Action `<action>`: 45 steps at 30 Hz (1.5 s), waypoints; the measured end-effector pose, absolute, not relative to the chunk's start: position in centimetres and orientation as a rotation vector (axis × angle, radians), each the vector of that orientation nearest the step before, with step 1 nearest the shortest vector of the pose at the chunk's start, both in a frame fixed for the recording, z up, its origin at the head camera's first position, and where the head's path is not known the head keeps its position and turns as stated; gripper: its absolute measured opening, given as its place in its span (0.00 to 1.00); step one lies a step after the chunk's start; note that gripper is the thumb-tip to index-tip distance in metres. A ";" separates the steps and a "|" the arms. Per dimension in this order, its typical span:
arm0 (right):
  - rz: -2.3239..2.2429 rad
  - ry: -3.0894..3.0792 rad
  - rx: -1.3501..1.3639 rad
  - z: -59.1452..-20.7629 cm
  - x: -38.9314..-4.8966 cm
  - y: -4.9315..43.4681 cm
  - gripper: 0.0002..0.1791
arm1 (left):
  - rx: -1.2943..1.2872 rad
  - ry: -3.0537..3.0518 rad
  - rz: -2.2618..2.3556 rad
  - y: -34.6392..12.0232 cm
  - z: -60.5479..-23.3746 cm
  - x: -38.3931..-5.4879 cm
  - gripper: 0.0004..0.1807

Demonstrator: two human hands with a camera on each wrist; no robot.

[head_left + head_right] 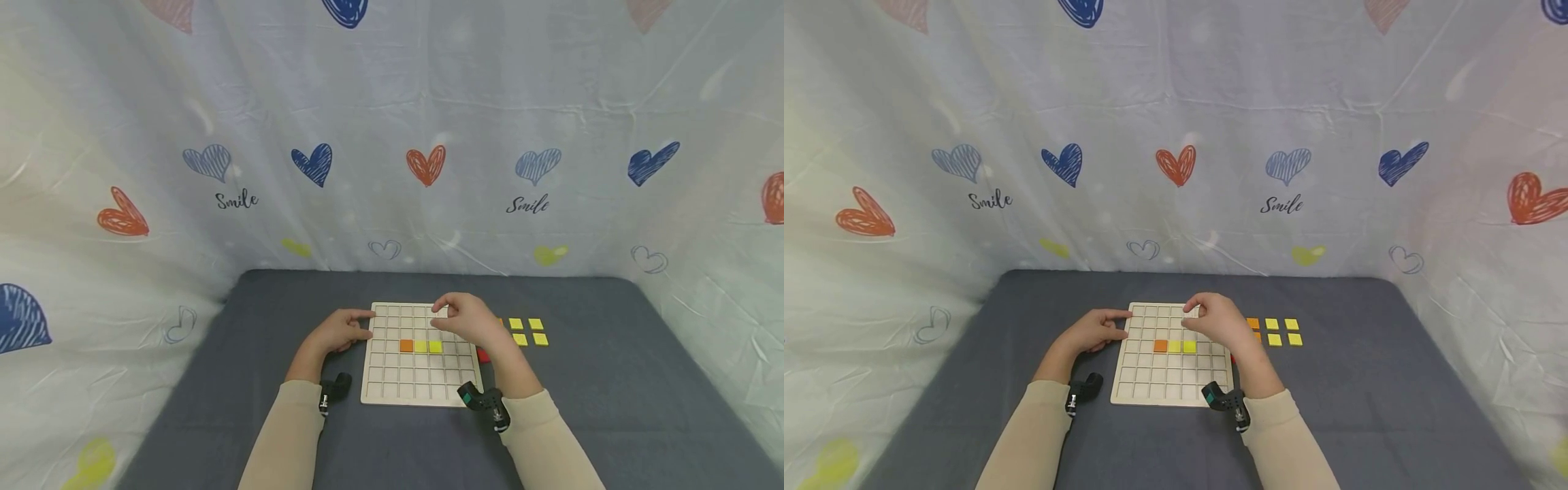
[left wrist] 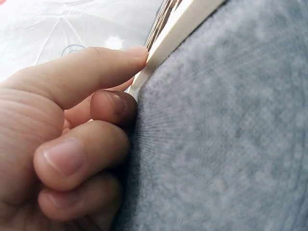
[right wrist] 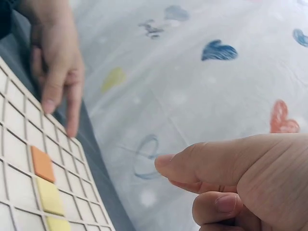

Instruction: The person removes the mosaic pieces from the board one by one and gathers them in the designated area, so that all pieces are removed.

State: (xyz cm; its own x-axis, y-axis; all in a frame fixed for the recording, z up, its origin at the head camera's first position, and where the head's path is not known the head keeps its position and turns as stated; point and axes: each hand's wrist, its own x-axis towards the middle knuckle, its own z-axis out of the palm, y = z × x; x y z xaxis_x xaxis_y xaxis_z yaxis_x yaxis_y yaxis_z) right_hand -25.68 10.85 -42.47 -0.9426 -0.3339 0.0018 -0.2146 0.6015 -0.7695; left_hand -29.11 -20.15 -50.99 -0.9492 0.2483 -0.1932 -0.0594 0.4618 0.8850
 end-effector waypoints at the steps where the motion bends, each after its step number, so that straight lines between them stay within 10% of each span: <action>1: -1.247 2.674 -0.472 -42.6 -25.6 10.4 0.13 | 0.161 2.415 1.488 -20.2 -51.0 -29.1 0.30; 21: -0.780 2.837 -0.423 -46.5 -24.5 4.9 0.10 | 0.155 2.405 1.493 -20.3 -50.9 -29.2 0.30; 45: -1.226 2.776 -0.163 -48.5 -23.5 4.2 0.16 | 0.148 2.412 1.465 -20.2 -50.9 -29.1 0.30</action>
State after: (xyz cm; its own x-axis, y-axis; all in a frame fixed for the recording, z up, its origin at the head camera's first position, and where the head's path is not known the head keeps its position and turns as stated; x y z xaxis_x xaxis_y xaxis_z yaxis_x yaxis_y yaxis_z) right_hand -23.47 4.21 -48.53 -0.9890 -0.1390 -0.0502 -0.0565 0.6694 -0.7407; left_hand -29.12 -20.23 -50.93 -0.9452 0.2484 -0.2120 -0.0735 0.4706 0.8793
